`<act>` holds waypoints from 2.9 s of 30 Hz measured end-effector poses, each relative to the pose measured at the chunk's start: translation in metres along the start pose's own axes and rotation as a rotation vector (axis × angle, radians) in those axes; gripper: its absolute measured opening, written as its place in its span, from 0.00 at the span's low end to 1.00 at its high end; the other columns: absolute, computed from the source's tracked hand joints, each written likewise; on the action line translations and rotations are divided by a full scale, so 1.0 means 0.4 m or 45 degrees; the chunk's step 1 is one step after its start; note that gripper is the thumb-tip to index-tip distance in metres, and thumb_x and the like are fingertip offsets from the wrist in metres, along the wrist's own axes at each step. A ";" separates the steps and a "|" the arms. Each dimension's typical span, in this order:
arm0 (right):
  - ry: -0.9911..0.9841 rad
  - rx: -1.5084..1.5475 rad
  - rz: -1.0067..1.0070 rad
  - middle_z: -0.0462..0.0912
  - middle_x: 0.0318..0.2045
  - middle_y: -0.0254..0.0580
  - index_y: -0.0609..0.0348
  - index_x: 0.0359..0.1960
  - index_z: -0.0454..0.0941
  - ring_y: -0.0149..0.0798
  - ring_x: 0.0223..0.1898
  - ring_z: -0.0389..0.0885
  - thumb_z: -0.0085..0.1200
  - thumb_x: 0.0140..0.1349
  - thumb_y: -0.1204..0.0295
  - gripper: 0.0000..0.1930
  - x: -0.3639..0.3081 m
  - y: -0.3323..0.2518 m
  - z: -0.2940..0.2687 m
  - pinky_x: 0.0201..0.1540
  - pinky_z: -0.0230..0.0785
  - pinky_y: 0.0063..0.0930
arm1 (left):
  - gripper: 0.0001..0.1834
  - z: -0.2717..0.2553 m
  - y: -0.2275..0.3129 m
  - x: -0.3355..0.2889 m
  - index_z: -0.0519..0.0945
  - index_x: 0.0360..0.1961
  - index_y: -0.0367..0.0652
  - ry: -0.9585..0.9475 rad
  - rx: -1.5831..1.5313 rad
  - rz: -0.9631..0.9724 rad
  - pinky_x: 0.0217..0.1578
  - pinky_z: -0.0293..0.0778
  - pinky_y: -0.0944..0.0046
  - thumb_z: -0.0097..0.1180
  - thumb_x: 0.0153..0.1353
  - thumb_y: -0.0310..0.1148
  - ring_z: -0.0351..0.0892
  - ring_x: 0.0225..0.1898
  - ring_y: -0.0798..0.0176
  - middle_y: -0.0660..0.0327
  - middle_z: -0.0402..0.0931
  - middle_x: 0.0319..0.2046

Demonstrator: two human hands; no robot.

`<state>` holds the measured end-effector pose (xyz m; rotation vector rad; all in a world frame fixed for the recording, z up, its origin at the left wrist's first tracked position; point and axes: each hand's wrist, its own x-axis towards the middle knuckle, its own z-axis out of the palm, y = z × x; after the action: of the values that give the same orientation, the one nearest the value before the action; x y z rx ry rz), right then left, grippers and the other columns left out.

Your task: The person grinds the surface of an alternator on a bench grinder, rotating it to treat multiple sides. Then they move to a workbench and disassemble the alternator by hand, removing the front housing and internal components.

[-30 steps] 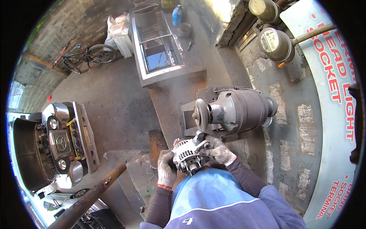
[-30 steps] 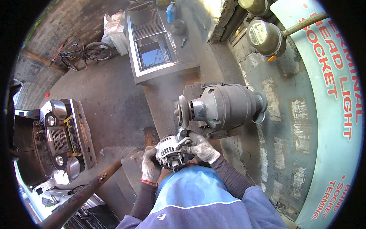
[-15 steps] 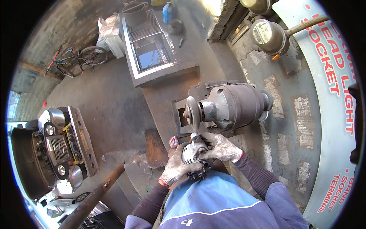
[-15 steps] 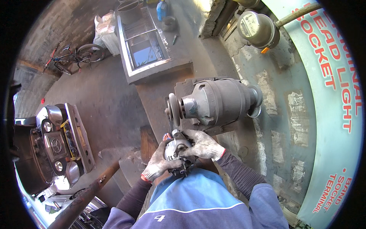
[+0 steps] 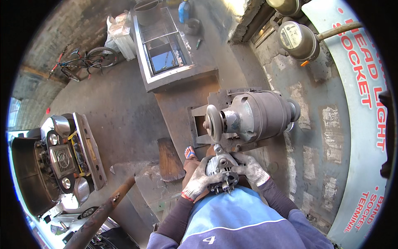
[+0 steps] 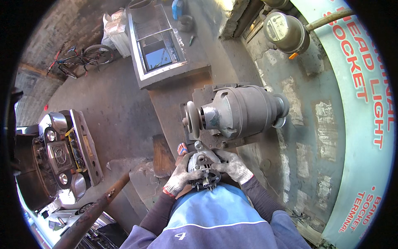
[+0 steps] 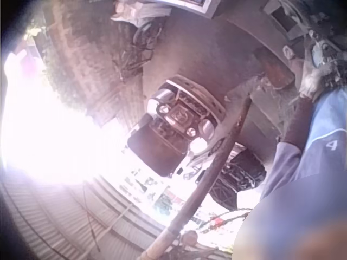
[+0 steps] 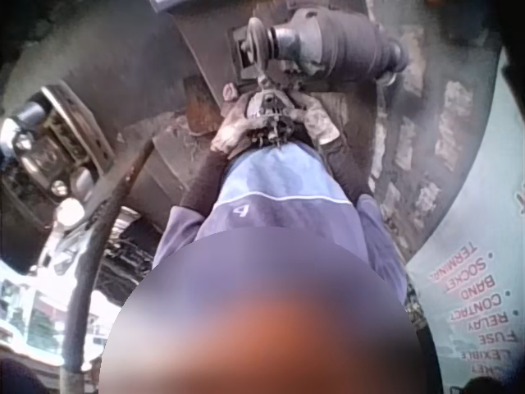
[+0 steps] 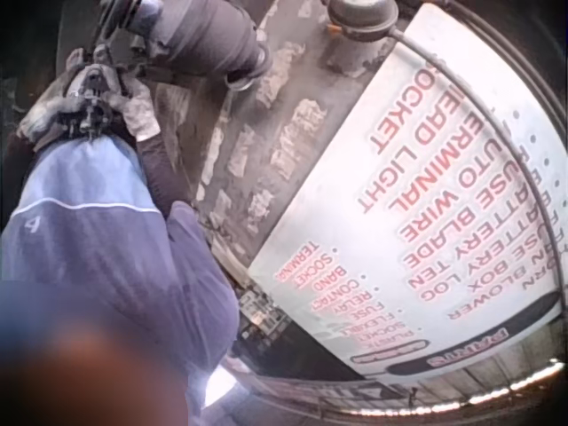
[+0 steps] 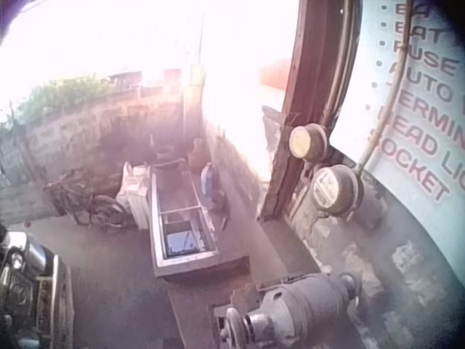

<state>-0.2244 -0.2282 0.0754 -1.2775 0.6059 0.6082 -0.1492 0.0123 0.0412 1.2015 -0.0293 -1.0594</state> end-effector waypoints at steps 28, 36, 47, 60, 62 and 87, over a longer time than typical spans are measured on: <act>0.155 0.073 -0.226 0.80 0.65 0.49 0.70 0.72 0.71 0.42 0.62 0.82 0.79 0.60 0.60 0.44 0.029 -0.025 -0.039 0.68 0.73 0.35 | 0.31 0.093 -0.025 0.014 0.66 0.73 0.42 0.153 -0.593 0.192 0.60 0.81 0.57 0.57 0.72 0.38 0.81 0.60 0.58 0.56 0.75 0.62; -0.074 0.344 -0.205 0.85 0.59 0.40 0.64 0.70 0.74 0.33 0.56 0.84 0.71 0.64 0.65 0.34 0.024 0.002 0.013 0.60 0.79 0.32 | 0.28 0.103 -0.032 0.035 0.67 0.72 0.44 0.239 -0.566 0.190 0.57 0.84 0.56 0.55 0.73 0.34 0.83 0.59 0.60 0.56 0.77 0.61; -0.058 0.064 -0.220 0.84 0.59 0.38 0.60 0.68 0.75 0.33 0.59 0.81 0.72 0.64 0.65 0.33 0.133 -0.069 0.078 0.64 0.76 0.32 | 0.33 0.047 -0.045 0.042 0.68 0.73 0.43 0.398 -0.828 0.228 0.61 0.82 0.56 0.60 0.71 0.42 0.83 0.59 0.59 0.57 0.80 0.61; 0.065 0.241 -0.189 0.84 0.59 0.39 0.63 0.65 0.79 0.32 0.59 0.81 0.73 0.65 0.62 0.30 0.140 -0.018 0.067 0.64 0.75 0.32 | 0.24 0.024 -0.066 0.106 0.77 0.65 0.39 0.290 -0.925 0.090 0.58 0.83 0.57 0.55 0.76 0.42 0.87 0.53 0.59 0.55 0.85 0.55; 0.038 0.308 -0.284 0.84 0.58 0.38 0.65 0.65 0.79 0.30 0.57 0.82 0.73 0.65 0.60 0.32 0.122 -0.007 0.057 0.63 0.77 0.30 | 0.24 0.040 -0.068 0.106 0.77 0.65 0.39 0.304 -0.887 0.067 0.57 0.83 0.57 0.55 0.76 0.42 0.87 0.53 0.60 0.55 0.85 0.55; 0.255 0.697 0.016 0.87 0.52 0.44 0.65 0.59 0.81 0.36 0.48 0.90 0.73 0.66 0.57 0.28 0.015 0.062 0.063 0.50 0.87 0.33 | 0.17 0.086 0.055 0.065 0.82 0.53 0.39 0.219 -0.369 -0.127 0.52 0.78 0.63 0.61 0.70 0.39 0.82 0.49 0.65 0.59 0.81 0.47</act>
<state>-0.2361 -0.1987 0.0588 -0.8208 0.8771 0.2917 -0.1391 -0.0313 0.0597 1.0338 0.3109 -1.0040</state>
